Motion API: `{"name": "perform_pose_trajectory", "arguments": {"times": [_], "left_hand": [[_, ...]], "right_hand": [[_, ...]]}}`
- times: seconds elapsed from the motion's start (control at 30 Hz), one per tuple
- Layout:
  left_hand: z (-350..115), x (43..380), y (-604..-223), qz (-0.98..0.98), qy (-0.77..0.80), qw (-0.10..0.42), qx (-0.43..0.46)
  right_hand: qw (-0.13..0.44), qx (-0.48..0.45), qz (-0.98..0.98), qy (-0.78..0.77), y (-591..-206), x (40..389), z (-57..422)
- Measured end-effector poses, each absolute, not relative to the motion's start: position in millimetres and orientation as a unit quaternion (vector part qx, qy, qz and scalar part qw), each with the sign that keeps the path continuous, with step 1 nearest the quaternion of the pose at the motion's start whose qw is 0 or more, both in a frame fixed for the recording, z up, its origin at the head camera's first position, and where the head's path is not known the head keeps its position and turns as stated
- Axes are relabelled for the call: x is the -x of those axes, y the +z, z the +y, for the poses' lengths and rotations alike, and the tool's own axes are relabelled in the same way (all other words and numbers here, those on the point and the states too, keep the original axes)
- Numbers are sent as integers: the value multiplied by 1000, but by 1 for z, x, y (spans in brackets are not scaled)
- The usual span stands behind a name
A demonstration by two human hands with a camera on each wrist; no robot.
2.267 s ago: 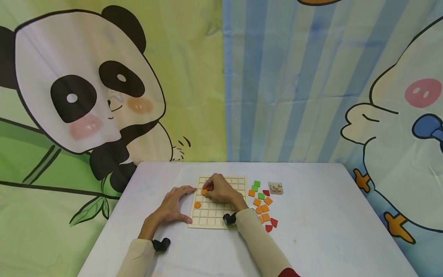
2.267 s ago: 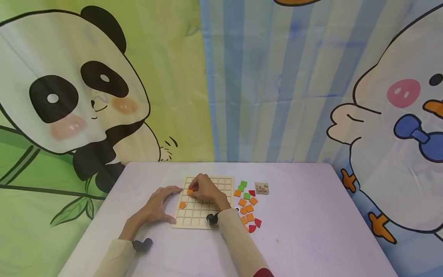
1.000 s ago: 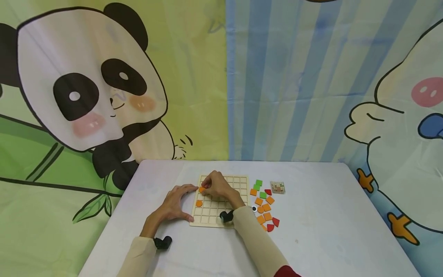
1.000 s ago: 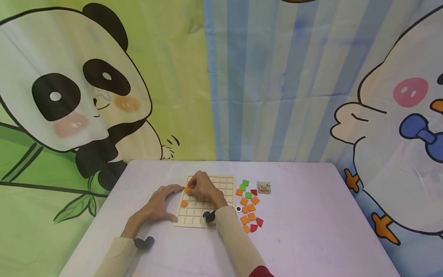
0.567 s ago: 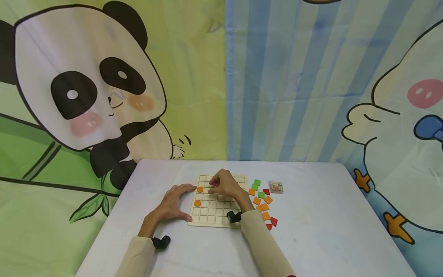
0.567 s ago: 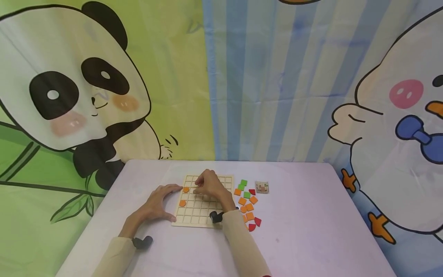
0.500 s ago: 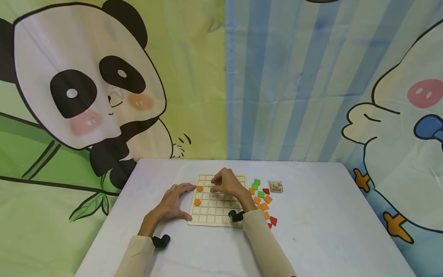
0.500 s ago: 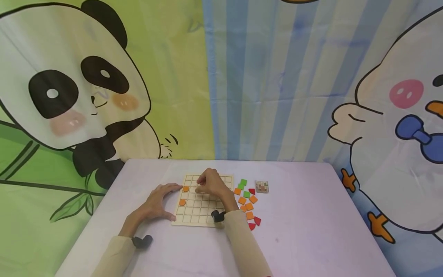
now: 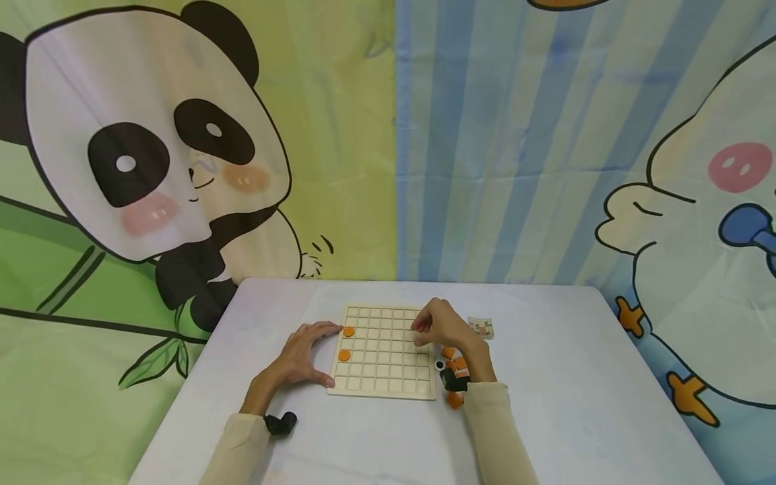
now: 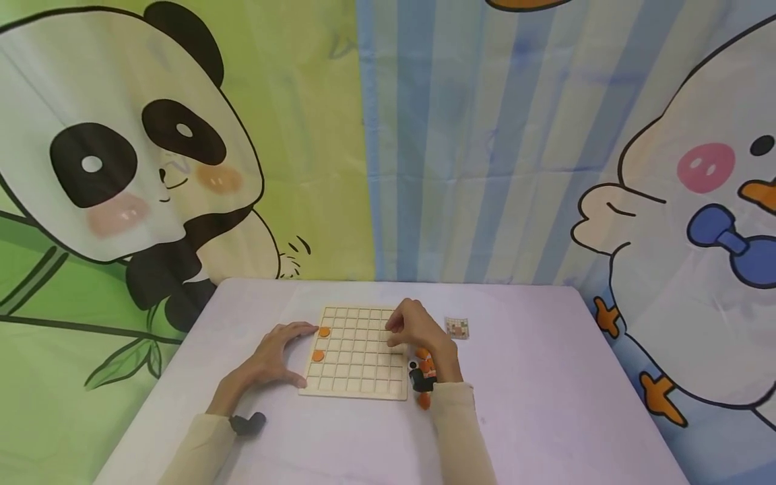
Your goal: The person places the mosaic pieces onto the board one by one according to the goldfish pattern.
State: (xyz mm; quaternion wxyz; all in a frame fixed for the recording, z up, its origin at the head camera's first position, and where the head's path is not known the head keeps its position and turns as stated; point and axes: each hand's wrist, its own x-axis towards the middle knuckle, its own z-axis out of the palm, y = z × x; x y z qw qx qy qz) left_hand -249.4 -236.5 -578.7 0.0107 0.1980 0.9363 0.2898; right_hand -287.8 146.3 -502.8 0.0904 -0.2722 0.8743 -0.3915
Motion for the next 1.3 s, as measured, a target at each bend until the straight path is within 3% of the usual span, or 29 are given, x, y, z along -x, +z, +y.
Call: {"name": "perform_pose_trajectory", "arguments": {"times": [0.53,0.77,1.1,1.3], "left_hand": [[-241,248,-585,940,283,10,-189],[-240,250,-582,938,289,15,-189],[-240,250,-582,926,306,-19,-218],[-238,250,-582,928,308,-4,-210]], "right_hand": [[86,223,890,-389,-519,261,210],[103,195,896,-385,-528,251,215],[83,181,907,-371,-538,243,211],[71,170,912,-366,-541,239,210]]}}
